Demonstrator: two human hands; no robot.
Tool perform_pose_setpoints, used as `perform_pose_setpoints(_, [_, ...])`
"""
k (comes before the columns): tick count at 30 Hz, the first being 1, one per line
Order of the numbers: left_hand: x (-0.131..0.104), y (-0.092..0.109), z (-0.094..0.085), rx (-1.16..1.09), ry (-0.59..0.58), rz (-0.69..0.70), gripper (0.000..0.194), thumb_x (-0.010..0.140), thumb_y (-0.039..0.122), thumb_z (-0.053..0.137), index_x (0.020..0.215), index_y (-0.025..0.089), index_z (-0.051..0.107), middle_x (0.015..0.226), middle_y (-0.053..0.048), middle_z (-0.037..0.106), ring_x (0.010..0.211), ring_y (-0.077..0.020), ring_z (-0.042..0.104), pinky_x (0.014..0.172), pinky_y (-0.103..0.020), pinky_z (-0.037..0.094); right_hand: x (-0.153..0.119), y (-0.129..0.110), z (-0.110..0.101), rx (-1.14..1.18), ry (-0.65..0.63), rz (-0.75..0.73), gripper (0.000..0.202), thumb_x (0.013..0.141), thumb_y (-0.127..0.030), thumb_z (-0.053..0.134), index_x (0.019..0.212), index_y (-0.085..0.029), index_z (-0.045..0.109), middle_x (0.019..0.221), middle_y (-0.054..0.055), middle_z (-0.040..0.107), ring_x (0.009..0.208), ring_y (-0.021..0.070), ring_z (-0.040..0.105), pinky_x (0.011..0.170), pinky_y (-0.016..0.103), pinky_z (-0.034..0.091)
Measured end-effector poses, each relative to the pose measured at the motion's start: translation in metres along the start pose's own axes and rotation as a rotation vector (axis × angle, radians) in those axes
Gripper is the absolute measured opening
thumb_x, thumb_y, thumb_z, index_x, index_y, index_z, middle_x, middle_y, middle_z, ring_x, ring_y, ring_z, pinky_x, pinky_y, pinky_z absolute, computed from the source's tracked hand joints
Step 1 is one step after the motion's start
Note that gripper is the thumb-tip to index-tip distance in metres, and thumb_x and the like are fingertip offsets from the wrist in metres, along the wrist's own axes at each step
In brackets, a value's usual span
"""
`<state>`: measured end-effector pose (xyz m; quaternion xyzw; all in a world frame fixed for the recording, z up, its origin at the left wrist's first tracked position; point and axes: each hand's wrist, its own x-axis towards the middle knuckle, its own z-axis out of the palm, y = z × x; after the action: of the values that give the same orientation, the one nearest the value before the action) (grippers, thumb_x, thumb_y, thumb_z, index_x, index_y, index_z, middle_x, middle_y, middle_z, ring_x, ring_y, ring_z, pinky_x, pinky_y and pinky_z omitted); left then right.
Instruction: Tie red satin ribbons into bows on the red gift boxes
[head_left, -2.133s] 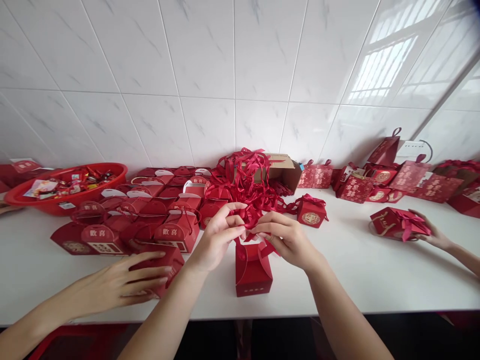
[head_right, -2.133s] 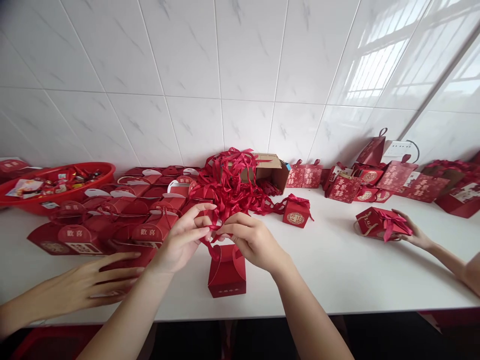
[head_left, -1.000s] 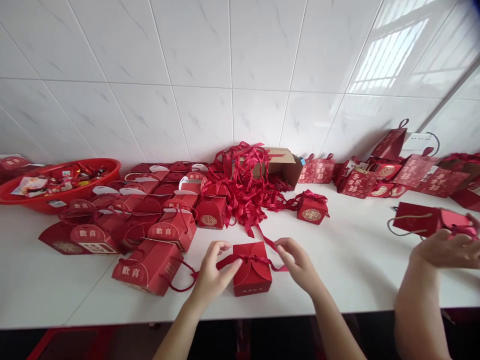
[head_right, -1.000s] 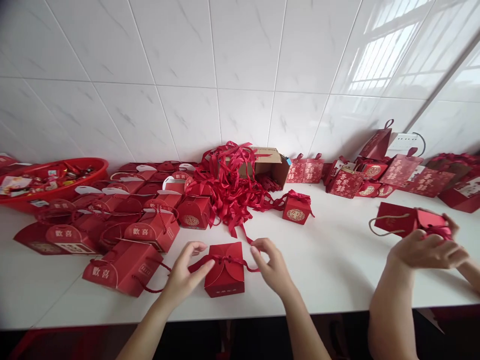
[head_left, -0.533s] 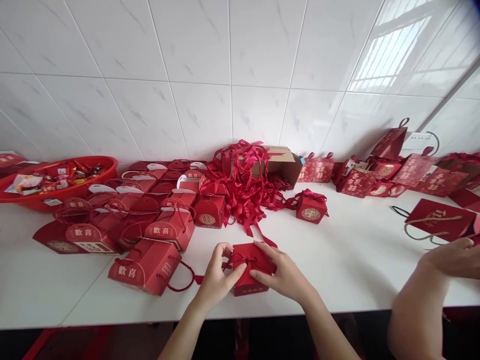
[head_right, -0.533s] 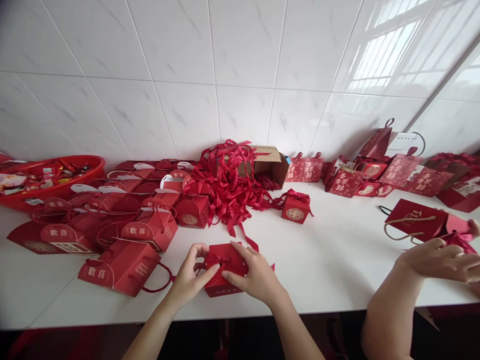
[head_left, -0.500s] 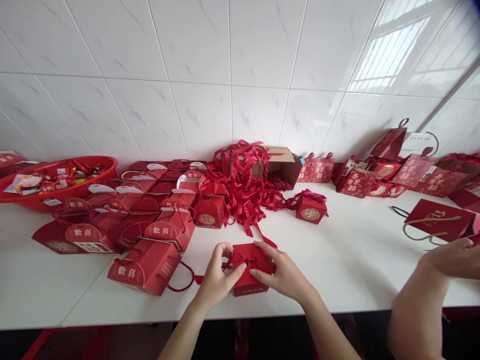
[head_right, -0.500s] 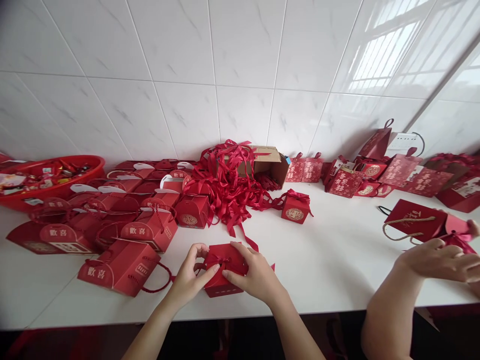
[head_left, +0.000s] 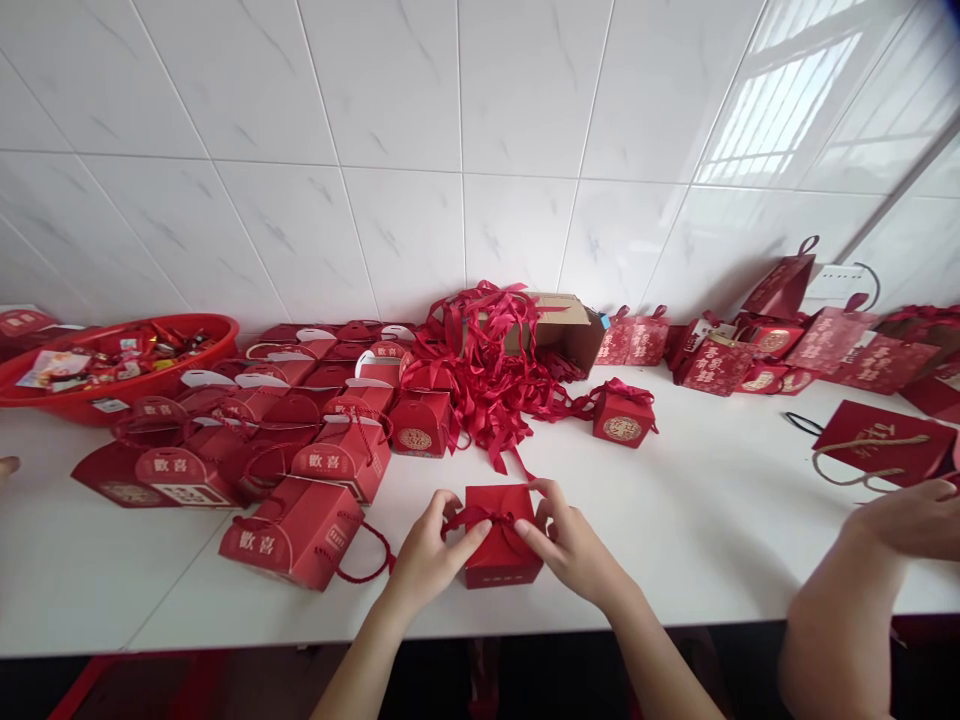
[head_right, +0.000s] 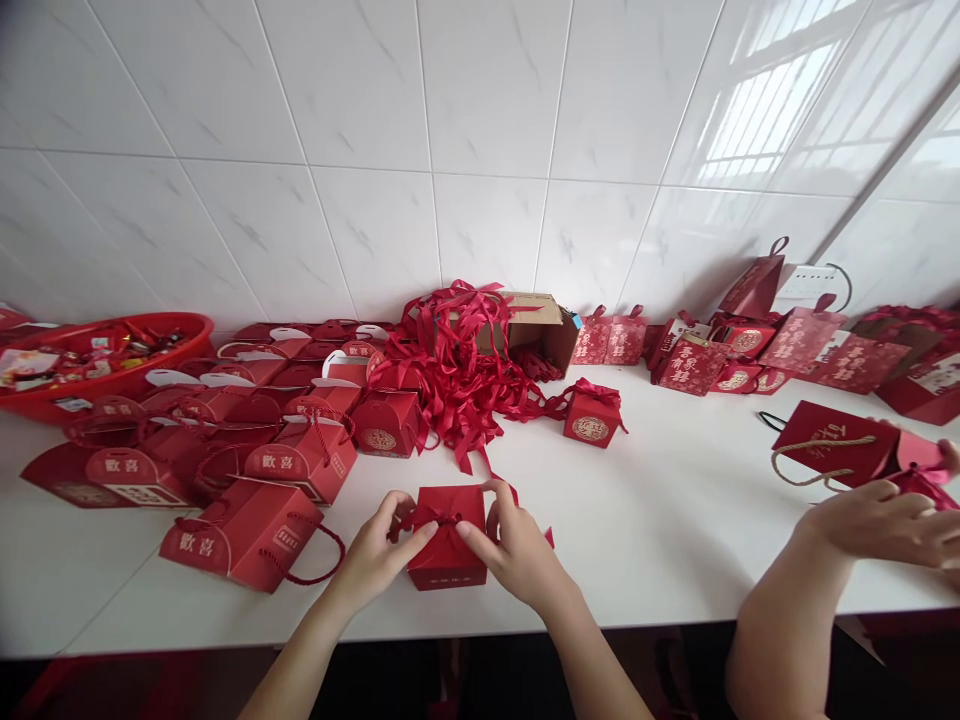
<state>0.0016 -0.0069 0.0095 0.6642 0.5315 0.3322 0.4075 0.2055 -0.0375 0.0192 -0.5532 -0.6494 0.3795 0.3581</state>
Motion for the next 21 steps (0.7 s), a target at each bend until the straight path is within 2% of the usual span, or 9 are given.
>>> perform_pose_setpoints(2, [0.0,0.0,-0.003,-0.014,-0.078,-0.025,0.033,0.08,0.052,0.056,0.073,0.02,0.047,0.07,0.003,0.051,0.066,-0.0155,0.05,0.061,-0.025,0.039,-0.001,0.008,-0.002,0.013,0.019,0.025,0.031,0.089,-0.05,0.043,0.088,-0.02,0.05,0.058,-0.005,0.045,0.051,0.0125,0.041,0.05,0.024,0.032])
perform_pose_setpoints(4, [0.001,-0.001,-0.005,-0.075,-0.11,-0.029,0.039,0.082,0.053,0.052,0.064,0.02,0.043,0.063,0.003,0.045,0.061,-0.0142,0.045,0.058,-0.024,0.035,0.0,0.015,-0.005,-0.003,0.016,0.03,0.04,0.089,-0.052,0.042,0.065,-0.02,0.042,0.055,-0.005,0.037,0.052,0.0109,0.034,0.049,0.024,0.027])
perform_pose_setpoints(5, [0.002,-0.002,-0.005,-0.118,-0.113,-0.025,0.04,0.083,0.053,0.05,0.063,0.019,0.041,0.061,0.004,0.042,0.06,-0.0138,0.044,0.058,-0.024,0.035,0.0,0.017,-0.007,-0.011,0.006,0.022,0.043,0.088,-0.052,0.044,0.06,-0.02,0.039,0.056,-0.005,0.035,0.053,0.0107,0.033,0.05,0.024,0.026])
perform_pose_setpoints(9, [0.009,-0.009,-0.01,-0.175,-0.039,0.011,0.041,0.082,0.051,0.052,0.06,0.019,0.038,0.059,0.005,0.033,0.057,-0.0119,0.035,0.056,-0.024,0.031,0.004,0.026,-0.015,-0.046,0.027,-0.05,0.041,0.082,-0.05,0.055,0.06,-0.019,0.044,0.062,-0.002,0.042,0.057,0.0112,0.034,0.052,0.025,0.029])
perform_pose_setpoints(13, [0.013,-0.016,-0.019,-0.054,0.045,0.069,0.043,0.077,0.047,0.059,0.055,0.019,0.035,0.057,0.005,0.03,0.057,-0.0112,0.032,0.056,-0.024,0.029,0.005,0.034,-0.023,-0.108,0.102,-0.085,0.046,0.081,-0.049,0.058,0.054,-0.019,0.035,0.058,-0.003,0.035,0.054,0.0106,0.029,0.051,0.025,0.027])
perform_pose_setpoints(15, [0.013,-0.017,-0.022,-0.05,0.018,0.061,0.042,0.078,0.047,0.059,0.055,0.019,0.037,0.058,0.005,0.032,0.057,-0.0114,0.033,0.056,-0.023,0.029,0.004,0.036,-0.026,-0.108,0.066,-0.07,0.045,0.082,-0.048,0.058,0.054,-0.019,0.037,0.059,-0.003,0.037,0.055,0.0107,0.03,0.051,0.025,0.028])
perform_pose_setpoints(17, [0.013,-0.018,-0.023,-0.077,-0.028,0.032,0.041,0.08,0.048,0.055,0.056,0.018,0.04,0.058,0.004,0.034,0.058,-0.0118,0.035,0.056,-0.023,0.03,0.001,0.034,-0.027,-0.091,0.0,-0.038,0.038,0.083,-0.047,0.057,0.06,-0.019,0.046,0.059,-0.003,0.039,0.055,0.011,0.031,0.051,0.025,0.029])
perform_pose_setpoints(19, [0.014,-0.02,-0.024,-0.107,-0.078,-0.016,0.04,0.083,0.051,0.049,0.06,0.018,0.047,0.059,0.003,0.04,0.059,-0.0128,0.039,0.057,-0.024,0.033,-0.002,0.031,-0.029,-0.062,-0.051,-0.032,0.027,0.082,-0.045,0.058,0.076,-0.02,0.054,0.062,-0.003,0.043,0.056,0.0108,0.033,0.052,0.024,0.03])
perform_pose_setpoints(21, [0.015,-0.023,-0.026,-0.105,-0.12,-0.08,0.038,0.084,0.052,0.044,0.072,0.018,0.055,0.063,0.003,0.046,0.061,-0.0139,0.043,0.058,-0.024,0.035,-0.004,0.026,-0.031,-0.027,-0.067,-0.065,0.025,0.08,-0.043,0.061,0.087,-0.021,0.052,0.069,-0.004,0.046,0.054,0.0094,0.032,0.051,0.023,0.03])
